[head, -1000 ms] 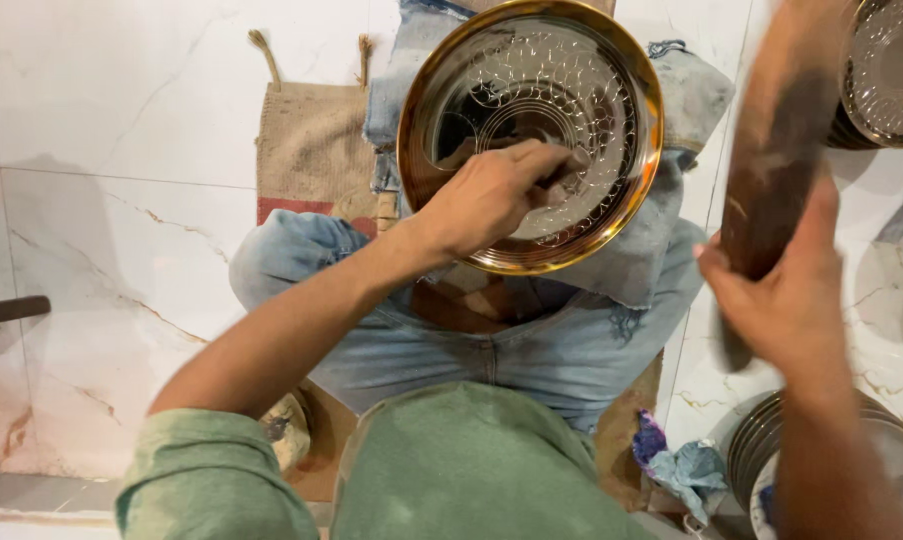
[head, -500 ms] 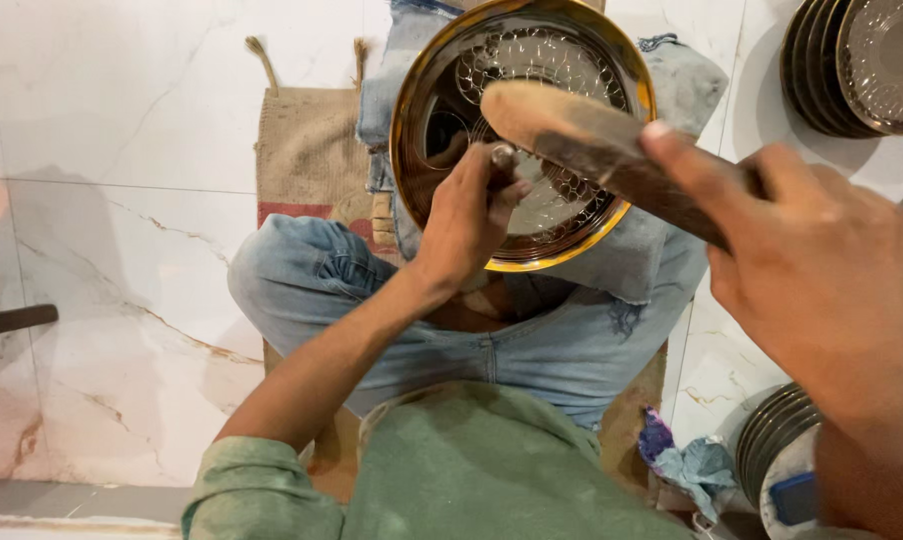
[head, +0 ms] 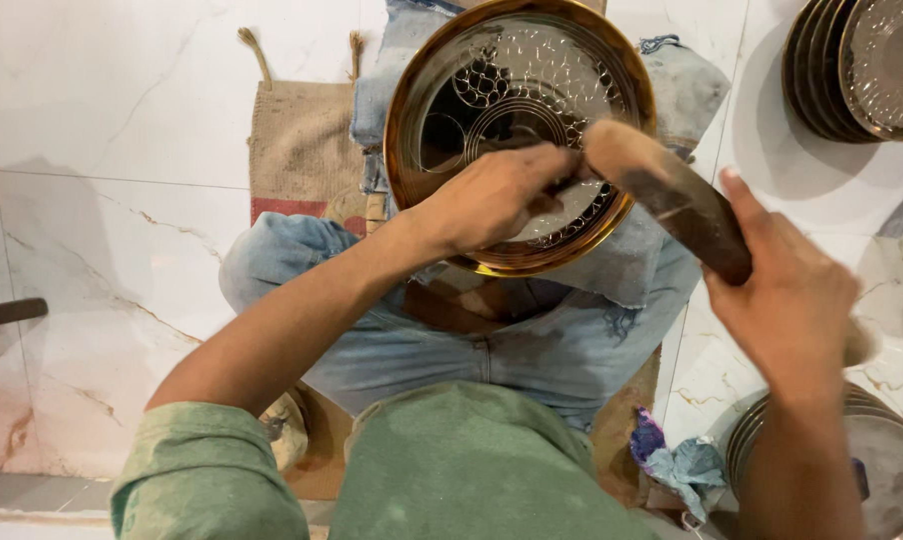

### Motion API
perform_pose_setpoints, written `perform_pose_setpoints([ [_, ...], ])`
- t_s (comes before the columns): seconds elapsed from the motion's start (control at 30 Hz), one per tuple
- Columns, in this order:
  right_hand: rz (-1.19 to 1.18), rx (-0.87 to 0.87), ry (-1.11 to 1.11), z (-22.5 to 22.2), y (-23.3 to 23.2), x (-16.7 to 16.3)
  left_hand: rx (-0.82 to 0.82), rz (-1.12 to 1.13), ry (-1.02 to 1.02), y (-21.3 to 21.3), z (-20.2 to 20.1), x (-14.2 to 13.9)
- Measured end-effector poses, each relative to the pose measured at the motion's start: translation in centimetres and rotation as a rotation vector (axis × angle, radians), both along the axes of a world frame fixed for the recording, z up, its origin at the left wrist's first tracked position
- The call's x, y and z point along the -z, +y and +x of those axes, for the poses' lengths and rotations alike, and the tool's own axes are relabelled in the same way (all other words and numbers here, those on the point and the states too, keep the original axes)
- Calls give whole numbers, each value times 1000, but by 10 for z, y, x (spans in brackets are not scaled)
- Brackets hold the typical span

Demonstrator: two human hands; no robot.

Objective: The person sits cross-legged on the floor with a decorative brass plate on their lap and hammers a punch against the plate's surface, working the tool around the patterned areas to emboss the design. They reposition the punch and rotate their grip repeatedly while striking with a wooden-handled hammer.

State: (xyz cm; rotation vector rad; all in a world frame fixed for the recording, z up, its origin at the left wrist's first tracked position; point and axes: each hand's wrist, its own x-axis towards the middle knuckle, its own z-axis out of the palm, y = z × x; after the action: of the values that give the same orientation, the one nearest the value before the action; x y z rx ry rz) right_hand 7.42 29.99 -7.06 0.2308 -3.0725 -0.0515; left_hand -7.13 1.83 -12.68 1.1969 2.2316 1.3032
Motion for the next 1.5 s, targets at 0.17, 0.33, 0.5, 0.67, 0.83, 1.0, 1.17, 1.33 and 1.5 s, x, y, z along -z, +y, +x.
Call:
perform_pose_setpoints([
  [0.17,-744,399,5,36,-29,29,207,-123,32,8,-12,-1],
  [0.33,-873,660,71,83,-67,58,377,-68,99,21,-20,-5],
  [0.5,-1045,811,180,95,-93,67,566,-260,47,27,-27,-22],
  [0.67,-868,953,29,92,-100,65,649,-324,101,29,-28,-34],
  [0.83,-765,673,93,86,-87,60,471,-110,94,18,-24,-22],
  [1.0,-916,531,128,60,-71,40,252,-152,58,-2,-14,-11],
  [1.17,-954,520,61,40,-63,7,2,-57,73,-13,3,-11],
  [1.33,-559,403,-74,44,-61,1,-227,118,-49,-21,22,-18],
  [1.5,-1084,587,-87,56,-77,38,-505,388,-87,-42,38,-19],
])
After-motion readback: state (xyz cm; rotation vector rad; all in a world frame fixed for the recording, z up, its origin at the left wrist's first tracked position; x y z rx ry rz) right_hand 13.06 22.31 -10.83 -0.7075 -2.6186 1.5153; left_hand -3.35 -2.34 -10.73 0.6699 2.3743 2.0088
